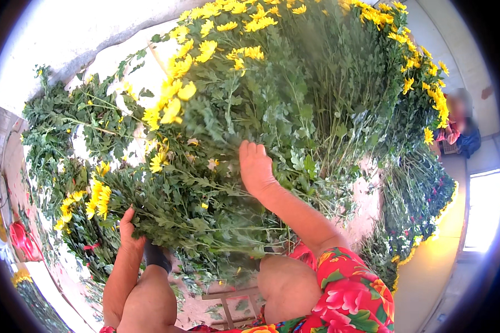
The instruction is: The person gathers yellow flowers from a large pile, aligns the stems, and ties them into a bundle using a red rubber band. The person repeats this process multiple times, creating several flower bundles.
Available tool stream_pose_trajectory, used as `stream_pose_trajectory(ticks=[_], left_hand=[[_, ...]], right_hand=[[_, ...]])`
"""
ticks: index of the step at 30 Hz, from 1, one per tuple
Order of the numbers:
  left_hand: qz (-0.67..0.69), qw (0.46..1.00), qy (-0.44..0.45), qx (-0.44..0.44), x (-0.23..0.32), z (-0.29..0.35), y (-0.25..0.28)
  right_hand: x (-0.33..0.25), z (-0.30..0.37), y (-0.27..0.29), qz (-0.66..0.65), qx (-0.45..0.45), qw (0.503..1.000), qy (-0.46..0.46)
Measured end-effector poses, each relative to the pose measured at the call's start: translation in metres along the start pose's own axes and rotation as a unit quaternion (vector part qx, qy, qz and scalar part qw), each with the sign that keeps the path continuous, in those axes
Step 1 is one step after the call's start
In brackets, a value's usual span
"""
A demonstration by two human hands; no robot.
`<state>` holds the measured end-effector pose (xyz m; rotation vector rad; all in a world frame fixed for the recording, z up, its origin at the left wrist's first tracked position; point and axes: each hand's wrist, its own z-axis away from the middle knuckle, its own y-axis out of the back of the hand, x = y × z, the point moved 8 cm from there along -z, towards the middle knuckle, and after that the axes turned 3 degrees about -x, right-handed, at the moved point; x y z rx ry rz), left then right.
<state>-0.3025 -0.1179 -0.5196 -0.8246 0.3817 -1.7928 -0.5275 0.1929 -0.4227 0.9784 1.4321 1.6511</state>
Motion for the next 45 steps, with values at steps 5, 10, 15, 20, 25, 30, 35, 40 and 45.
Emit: stream_pose_trajectory(ticks=[5,10,15,20,25,30,35,40,45], left_hand=[[0.003,1.000,-0.006,0.013,0.002,0.003,0.006],[-0.004,1.000,-0.011,0.010,0.002,0.004,-0.005],[-0.005,1.000,-0.004,0.004,0.001,0.003,-0.002],[-0.003,1.000,0.001,0.002,0.004,0.008,0.005],[-0.017,1.000,0.009,-0.011,0.001,0.011,-0.004],[-0.027,1.000,0.008,-0.005,-0.001,0.005,-0.006],[-0.026,1.000,0.010,-0.011,0.000,0.009,-0.006],[-0.019,1.000,0.004,-0.016,0.000,0.010,-0.006],[-0.014,0.999,0.018,-0.033,-0.001,0.009,-0.011]], right_hand=[[0.015,0.011,0.036,-0.106,0.081,0.990,0.056],[0.056,0.028,-0.009,-0.027,-0.020,0.996,-0.080],[-0.021,0.087,-0.056,0.060,-0.211,0.968,0.122],[-0.016,0.048,0.004,-0.175,-0.148,0.968,0.106],[0.126,-0.076,0.056,-0.116,0.270,0.954,-0.062],[0.247,-0.115,-0.027,-0.165,0.106,0.907,-0.373],[0.244,-0.092,-0.040,-0.336,0.154,0.891,-0.264],[0.175,-0.031,0.037,-0.286,0.255,0.910,-0.158],[0.118,0.006,0.064,-0.229,0.302,0.925,0.026]])
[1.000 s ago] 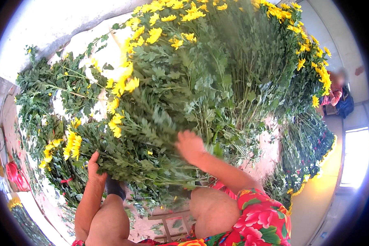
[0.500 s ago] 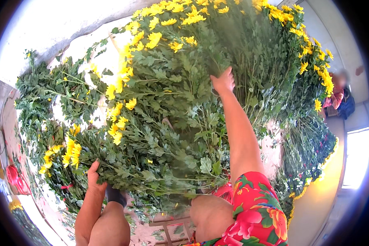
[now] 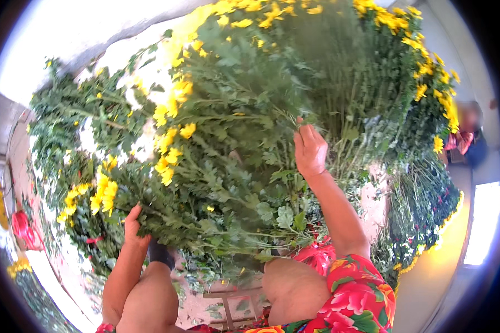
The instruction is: The person gathers yellow flowers from a large pile, aligns the stems, and ties them into a bundle using a red rubber band. The person repeats this process multiple times, creating several flower bundles.
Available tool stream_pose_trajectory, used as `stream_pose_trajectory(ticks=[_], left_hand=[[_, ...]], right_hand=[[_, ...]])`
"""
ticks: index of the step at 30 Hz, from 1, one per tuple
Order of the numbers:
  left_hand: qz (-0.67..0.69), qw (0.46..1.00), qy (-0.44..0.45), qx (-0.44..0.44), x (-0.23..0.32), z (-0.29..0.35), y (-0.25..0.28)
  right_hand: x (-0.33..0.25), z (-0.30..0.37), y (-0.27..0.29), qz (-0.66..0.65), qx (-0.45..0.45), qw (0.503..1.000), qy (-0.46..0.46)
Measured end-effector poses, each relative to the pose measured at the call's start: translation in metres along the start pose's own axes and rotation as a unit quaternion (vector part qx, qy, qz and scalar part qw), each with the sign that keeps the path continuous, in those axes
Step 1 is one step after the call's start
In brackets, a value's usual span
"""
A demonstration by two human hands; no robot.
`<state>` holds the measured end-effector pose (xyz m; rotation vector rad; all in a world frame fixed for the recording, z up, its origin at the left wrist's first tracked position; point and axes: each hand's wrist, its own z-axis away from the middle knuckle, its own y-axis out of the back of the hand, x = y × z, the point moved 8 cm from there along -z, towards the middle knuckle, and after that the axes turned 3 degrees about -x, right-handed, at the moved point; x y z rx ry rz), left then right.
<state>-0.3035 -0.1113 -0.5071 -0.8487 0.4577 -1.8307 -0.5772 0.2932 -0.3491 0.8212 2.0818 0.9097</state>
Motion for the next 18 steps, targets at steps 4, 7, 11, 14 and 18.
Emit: stream_pose_trajectory(ticks=[4,7,11,14,18], left_hand=[[-0.005,0.999,-0.010,0.036,0.005,0.001,0.024],[0.040,0.999,-0.002,0.025,0.004,0.004,0.025],[0.060,0.998,0.000,0.028,0.006,0.006,0.024],[0.062,0.998,-0.001,0.014,0.010,0.012,0.019],[0.058,0.997,-0.003,0.049,0.010,0.017,0.033]], right_hand=[[-0.067,-0.021,0.015,0.072,-0.016,0.990,0.124],[-0.115,-0.059,0.028,0.095,-0.036,0.984,0.148],[-0.105,-0.030,-0.001,-0.090,-0.153,0.984,-0.014],[-0.101,0.033,-0.022,-0.112,-0.197,0.973,-0.043],[-0.088,0.100,-0.039,-0.111,-0.219,0.969,-0.017]])
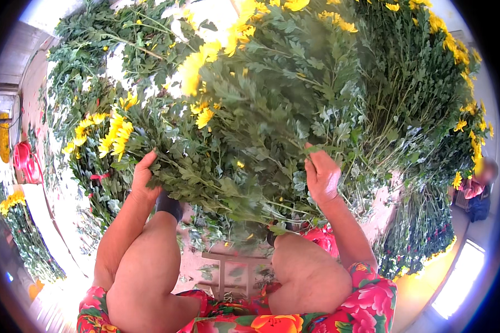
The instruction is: The person gathers yellow flowers from a large pile, aligns the stems, and ties them into a bundle using a red rubber band. The person repeats this process multiple times, creating several flower bundles.
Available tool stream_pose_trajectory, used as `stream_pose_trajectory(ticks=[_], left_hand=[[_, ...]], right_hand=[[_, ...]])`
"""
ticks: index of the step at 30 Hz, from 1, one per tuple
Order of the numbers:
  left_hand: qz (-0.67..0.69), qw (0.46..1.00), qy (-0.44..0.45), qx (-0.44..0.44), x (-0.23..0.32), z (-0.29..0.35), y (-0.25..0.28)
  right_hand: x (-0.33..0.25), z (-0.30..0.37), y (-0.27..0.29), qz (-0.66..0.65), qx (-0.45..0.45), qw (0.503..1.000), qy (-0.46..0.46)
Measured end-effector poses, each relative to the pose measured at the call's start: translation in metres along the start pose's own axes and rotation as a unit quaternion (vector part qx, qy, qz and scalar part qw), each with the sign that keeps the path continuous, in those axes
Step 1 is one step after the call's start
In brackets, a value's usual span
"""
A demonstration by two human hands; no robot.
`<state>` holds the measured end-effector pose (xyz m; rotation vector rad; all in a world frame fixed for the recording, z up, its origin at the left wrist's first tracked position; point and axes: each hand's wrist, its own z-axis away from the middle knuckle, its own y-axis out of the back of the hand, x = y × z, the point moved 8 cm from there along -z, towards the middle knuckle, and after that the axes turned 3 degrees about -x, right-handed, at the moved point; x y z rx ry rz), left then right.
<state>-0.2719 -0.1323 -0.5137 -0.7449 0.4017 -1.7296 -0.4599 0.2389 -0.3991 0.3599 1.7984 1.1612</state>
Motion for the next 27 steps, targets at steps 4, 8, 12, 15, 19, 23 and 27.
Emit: stream_pose_trajectory(ticks=[4,8,12,15,19,23,27], left_hand=[[-0.004,0.999,0.005,0.032,0.000,0.002,0.008],[0.002,1.000,0.012,0.009,0.000,0.000,0.010],[-0.002,1.000,0.005,0.019,0.001,0.000,0.012],[-0.001,1.000,0.011,0.006,0.000,-0.001,0.007],[0.003,1.000,0.016,-0.006,-0.001,0.000,0.003],[-0.008,1.000,0.020,-0.010,-0.002,0.001,-0.005],[-0.026,0.999,0.020,0.005,-0.003,0.001,-0.008]], right_hand=[[0.022,0.025,-0.032,0.073,-0.087,0.993,-0.005],[0.015,0.018,-0.036,0.119,-0.117,0.986,0.015],[0.015,-0.002,-0.040,0.079,-0.125,0.989,-0.008],[0.004,-0.012,-0.037,0.066,-0.091,0.994,0.001],[-0.035,-0.024,-0.035,0.149,-0.059,0.978,0.134],[-0.025,-0.026,-0.076,0.195,-0.197,0.958,0.078],[-0.014,-0.041,-0.054,-0.014,-0.135,0.991,0.013]])
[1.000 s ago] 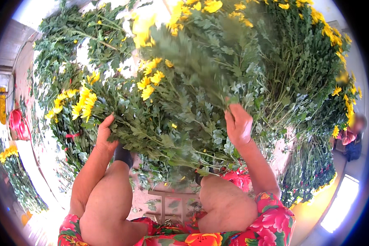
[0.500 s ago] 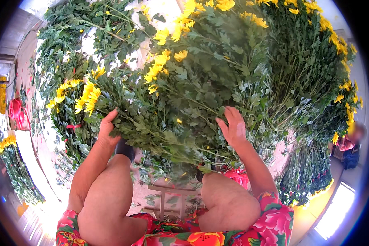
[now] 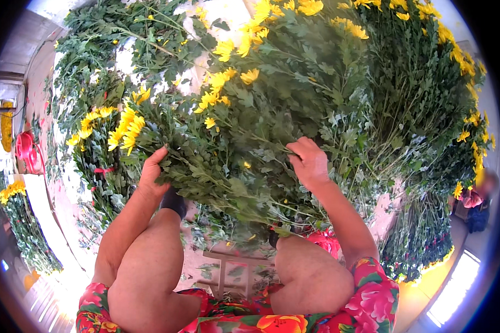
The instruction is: The person gathers yellow flowers from a large pile, aligns the stems, and ties them into a bundle using a red rubber band. The person repeats this process multiple times, creating several flower bundles.
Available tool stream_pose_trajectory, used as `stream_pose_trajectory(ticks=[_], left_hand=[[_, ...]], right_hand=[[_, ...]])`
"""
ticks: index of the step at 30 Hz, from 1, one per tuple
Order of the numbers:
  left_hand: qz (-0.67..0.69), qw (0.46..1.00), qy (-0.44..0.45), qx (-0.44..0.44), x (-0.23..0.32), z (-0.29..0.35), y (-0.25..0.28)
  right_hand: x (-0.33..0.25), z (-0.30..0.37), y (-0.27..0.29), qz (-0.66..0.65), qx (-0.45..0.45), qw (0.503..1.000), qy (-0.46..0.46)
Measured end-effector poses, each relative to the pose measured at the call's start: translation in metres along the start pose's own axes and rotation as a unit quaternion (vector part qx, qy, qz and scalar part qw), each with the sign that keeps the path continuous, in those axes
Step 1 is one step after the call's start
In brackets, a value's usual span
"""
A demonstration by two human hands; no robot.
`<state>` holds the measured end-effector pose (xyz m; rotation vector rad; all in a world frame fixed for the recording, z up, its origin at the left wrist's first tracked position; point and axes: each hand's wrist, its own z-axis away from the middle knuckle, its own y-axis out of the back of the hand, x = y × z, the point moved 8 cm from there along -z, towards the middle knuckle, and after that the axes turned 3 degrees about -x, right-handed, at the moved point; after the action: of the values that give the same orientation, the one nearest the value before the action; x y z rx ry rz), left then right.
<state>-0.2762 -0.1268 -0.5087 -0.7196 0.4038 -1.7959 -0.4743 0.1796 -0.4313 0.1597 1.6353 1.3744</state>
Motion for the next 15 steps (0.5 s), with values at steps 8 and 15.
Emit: stream_pose_trajectory(ticks=[8,15], left_hand=[[-0.023,0.999,0.022,-0.007,-0.004,-0.006,-0.018],[-0.043,0.996,0.050,-0.065,-0.007,-0.002,-0.046]], right_hand=[[-0.011,0.022,-0.002,-0.404,0.010,0.909,-0.098],[-0.071,0.002,-0.032,-0.357,-0.092,0.930,-0.007]])
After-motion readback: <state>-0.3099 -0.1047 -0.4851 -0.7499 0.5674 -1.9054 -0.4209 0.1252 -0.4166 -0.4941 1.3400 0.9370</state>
